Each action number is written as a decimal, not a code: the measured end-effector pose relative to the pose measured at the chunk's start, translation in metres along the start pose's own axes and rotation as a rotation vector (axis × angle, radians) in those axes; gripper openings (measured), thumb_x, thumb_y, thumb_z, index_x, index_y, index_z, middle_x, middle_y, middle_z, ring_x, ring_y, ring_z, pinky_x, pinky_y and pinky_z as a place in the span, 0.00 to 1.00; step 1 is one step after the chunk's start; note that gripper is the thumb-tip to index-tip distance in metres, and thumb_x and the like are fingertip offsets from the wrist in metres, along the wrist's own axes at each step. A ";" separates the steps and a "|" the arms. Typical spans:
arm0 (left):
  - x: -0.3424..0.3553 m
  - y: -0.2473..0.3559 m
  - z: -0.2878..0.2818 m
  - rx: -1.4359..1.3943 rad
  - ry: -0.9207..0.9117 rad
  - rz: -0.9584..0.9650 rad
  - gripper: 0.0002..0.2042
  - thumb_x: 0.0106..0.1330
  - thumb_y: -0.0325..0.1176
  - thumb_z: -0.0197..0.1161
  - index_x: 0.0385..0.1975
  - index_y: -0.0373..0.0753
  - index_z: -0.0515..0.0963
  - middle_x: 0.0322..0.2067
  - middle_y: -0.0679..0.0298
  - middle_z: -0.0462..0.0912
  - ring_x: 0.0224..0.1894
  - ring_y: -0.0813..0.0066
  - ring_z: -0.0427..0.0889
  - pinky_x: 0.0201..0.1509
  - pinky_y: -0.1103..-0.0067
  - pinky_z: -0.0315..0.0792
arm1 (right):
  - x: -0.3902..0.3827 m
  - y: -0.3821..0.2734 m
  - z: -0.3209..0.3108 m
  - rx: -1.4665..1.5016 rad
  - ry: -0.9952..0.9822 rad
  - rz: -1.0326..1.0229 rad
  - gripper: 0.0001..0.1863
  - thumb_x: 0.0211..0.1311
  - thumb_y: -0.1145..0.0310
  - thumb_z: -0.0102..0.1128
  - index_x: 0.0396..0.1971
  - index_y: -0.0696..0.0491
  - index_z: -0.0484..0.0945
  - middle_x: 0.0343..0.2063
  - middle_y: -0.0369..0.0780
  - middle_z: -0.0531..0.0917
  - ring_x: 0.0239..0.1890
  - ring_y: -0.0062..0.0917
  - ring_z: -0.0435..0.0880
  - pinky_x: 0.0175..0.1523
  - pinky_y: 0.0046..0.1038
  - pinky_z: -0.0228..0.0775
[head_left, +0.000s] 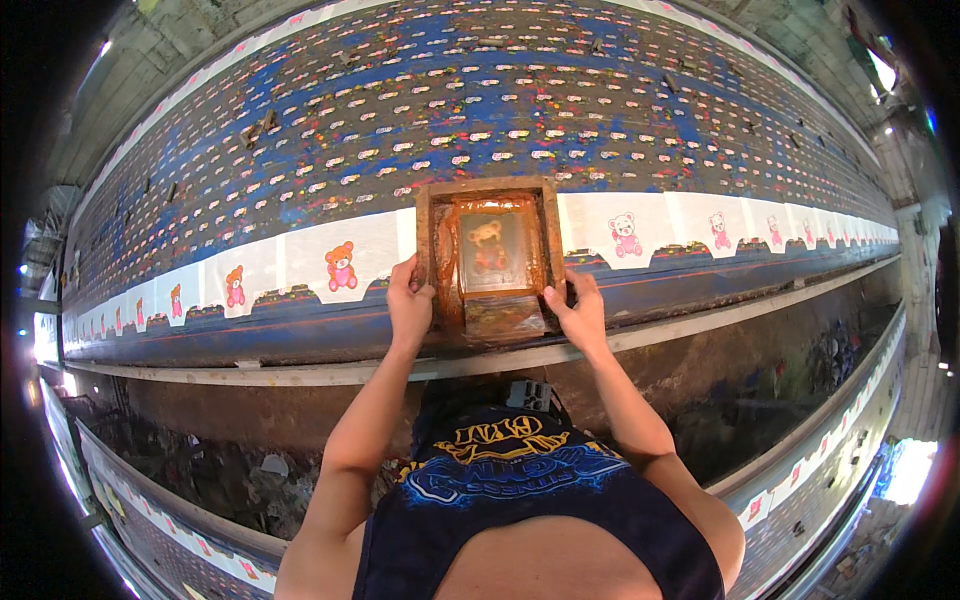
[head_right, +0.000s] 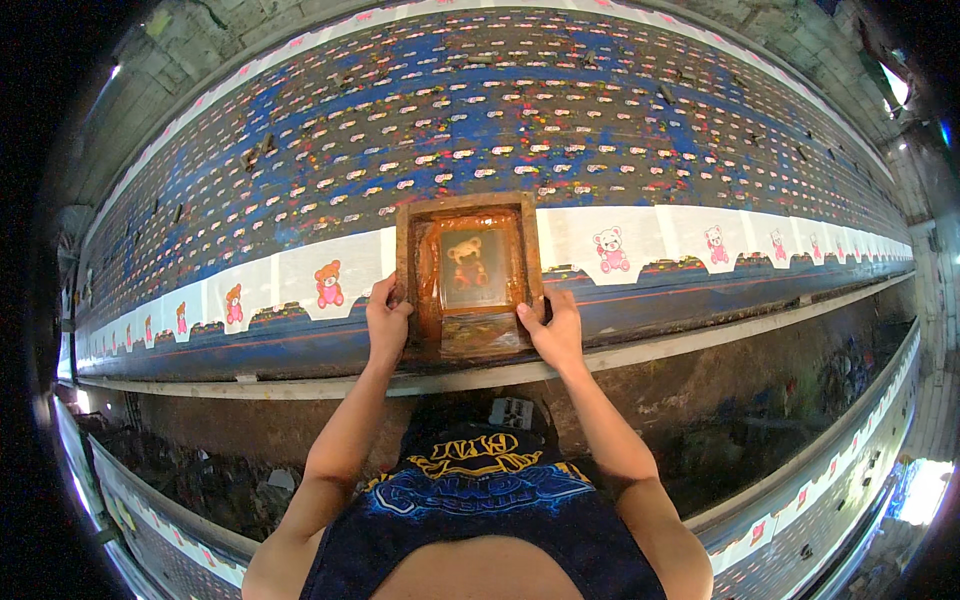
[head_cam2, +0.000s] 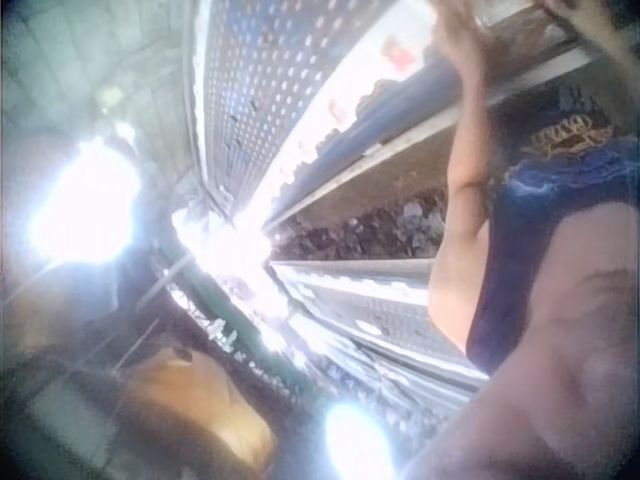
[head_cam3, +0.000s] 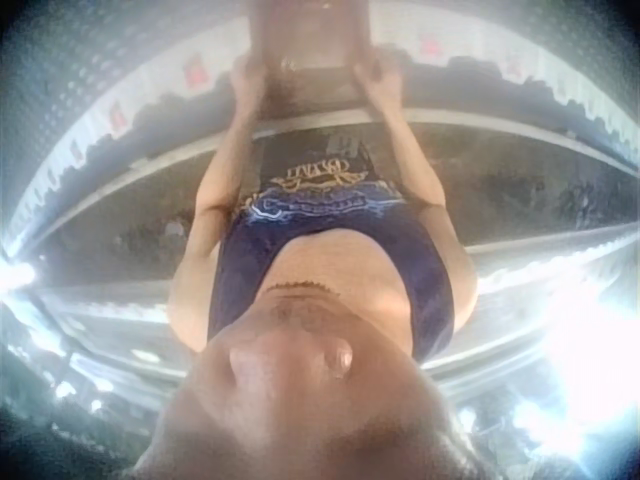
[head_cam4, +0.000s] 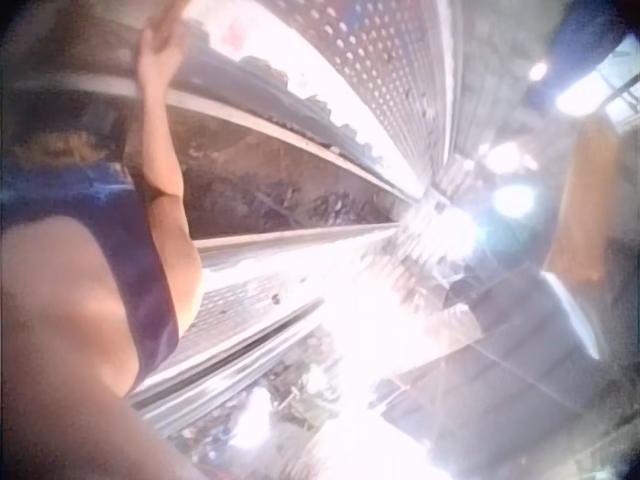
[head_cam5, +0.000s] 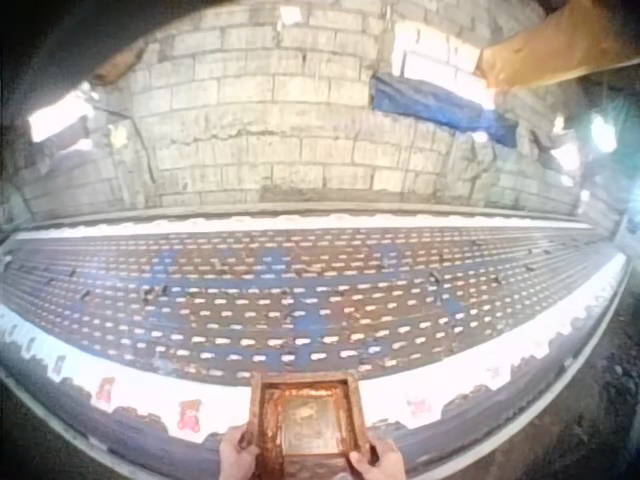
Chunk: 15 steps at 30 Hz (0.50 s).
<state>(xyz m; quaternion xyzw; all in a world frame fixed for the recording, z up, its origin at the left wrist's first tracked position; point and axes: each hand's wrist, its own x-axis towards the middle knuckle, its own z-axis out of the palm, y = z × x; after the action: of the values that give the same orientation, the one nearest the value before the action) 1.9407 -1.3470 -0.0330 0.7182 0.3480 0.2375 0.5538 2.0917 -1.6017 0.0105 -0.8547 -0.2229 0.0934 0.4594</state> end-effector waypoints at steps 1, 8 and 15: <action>0.001 -0.005 0.000 -0.013 0.005 0.009 0.28 0.54 0.13 0.58 0.60 0.30 0.74 0.49 0.62 0.76 0.50 0.73 0.76 0.54 0.80 0.70 | 0.000 0.003 -0.001 0.001 0.002 -0.010 0.30 0.58 0.57 0.73 0.53 0.64 0.78 0.42 0.50 0.79 0.47 0.45 0.80 0.54 0.39 0.72; -0.001 0.006 -0.005 0.035 0.020 -0.006 0.30 0.54 0.12 0.57 0.62 0.31 0.73 0.50 0.60 0.78 0.52 0.68 0.78 0.62 0.75 0.68 | 0.003 -0.001 -0.008 0.032 -0.097 0.016 0.30 0.59 0.58 0.72 0.53 0.64 0.78 0.42 0.50 0.79 0.46 0.44 0.81 0.53 0.39 0.73; 0.001 0.001 -0.005 0.002 -0.009 -0.048 0.30 0.54 0.13 0.57 0.62 0.30 0.72 0.52 0.58 0.79 0.58 0.67 0.78 0.65 0.74 0.68 | 0.011 0.005 -0.014 -0.019 -0.120 0.017 0.32 0.58 0.58 0.73 0.57 0.62 0.76 0.47 0.52 0.79 0.51 0.46 0.79 0.58 0.41 0.71</action>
<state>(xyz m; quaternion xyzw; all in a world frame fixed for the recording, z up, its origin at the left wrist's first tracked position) 1.9380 -1.3431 -0.0308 0.7114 0.3629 0.2204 0.5601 2.1086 -1.6095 0.0148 -0.8539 -0.2436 0.1461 0.4361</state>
